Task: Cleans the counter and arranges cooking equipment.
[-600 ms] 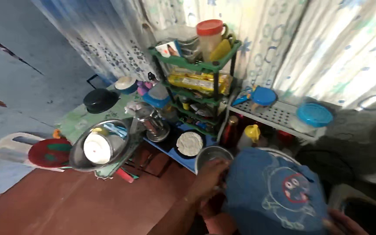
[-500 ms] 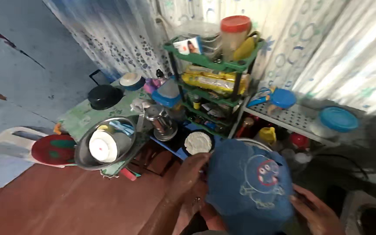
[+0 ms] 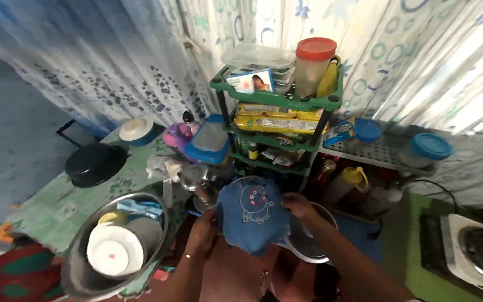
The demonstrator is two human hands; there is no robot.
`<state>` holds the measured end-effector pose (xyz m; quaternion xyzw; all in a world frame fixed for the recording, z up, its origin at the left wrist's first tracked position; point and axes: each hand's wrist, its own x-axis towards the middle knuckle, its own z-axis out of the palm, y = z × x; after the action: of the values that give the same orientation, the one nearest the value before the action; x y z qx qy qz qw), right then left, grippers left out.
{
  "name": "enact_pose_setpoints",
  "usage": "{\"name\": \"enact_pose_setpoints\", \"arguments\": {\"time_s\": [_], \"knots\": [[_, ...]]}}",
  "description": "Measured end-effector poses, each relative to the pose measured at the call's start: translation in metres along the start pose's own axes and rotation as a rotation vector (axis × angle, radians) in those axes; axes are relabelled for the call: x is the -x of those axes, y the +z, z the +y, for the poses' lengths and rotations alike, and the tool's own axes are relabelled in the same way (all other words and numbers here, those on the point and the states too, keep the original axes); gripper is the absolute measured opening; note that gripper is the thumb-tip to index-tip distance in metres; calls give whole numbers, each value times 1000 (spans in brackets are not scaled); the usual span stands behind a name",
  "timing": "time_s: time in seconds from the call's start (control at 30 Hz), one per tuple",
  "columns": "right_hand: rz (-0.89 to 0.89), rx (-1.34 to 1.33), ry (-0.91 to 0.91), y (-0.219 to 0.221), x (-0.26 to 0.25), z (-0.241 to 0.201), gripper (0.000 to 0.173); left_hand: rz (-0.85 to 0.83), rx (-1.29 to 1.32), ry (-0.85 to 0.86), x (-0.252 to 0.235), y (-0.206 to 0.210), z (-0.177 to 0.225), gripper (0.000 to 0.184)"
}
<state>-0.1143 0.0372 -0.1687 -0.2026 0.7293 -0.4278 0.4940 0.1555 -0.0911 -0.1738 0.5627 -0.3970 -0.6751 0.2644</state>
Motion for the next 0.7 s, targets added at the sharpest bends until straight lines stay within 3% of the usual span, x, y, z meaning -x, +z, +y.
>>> {"name": "enact_pose_setpoints", "arguments": {"time_s": [0.27,0.4,0.5,0.7], "knots": [[110,146,100,-6,-20,-2,40,-97,-59,-85,-54,30,0,37],[94,399,84,-9,-35,9,44,-39,-110,-57,-68,45,-9,34],[84,602,54,-4,-31,12,44,-29,-212,-28,-68,44,-17,41],[162,586,1,30,-2,-8,63,-75,-312,109,-51,38,-27,50]]}}
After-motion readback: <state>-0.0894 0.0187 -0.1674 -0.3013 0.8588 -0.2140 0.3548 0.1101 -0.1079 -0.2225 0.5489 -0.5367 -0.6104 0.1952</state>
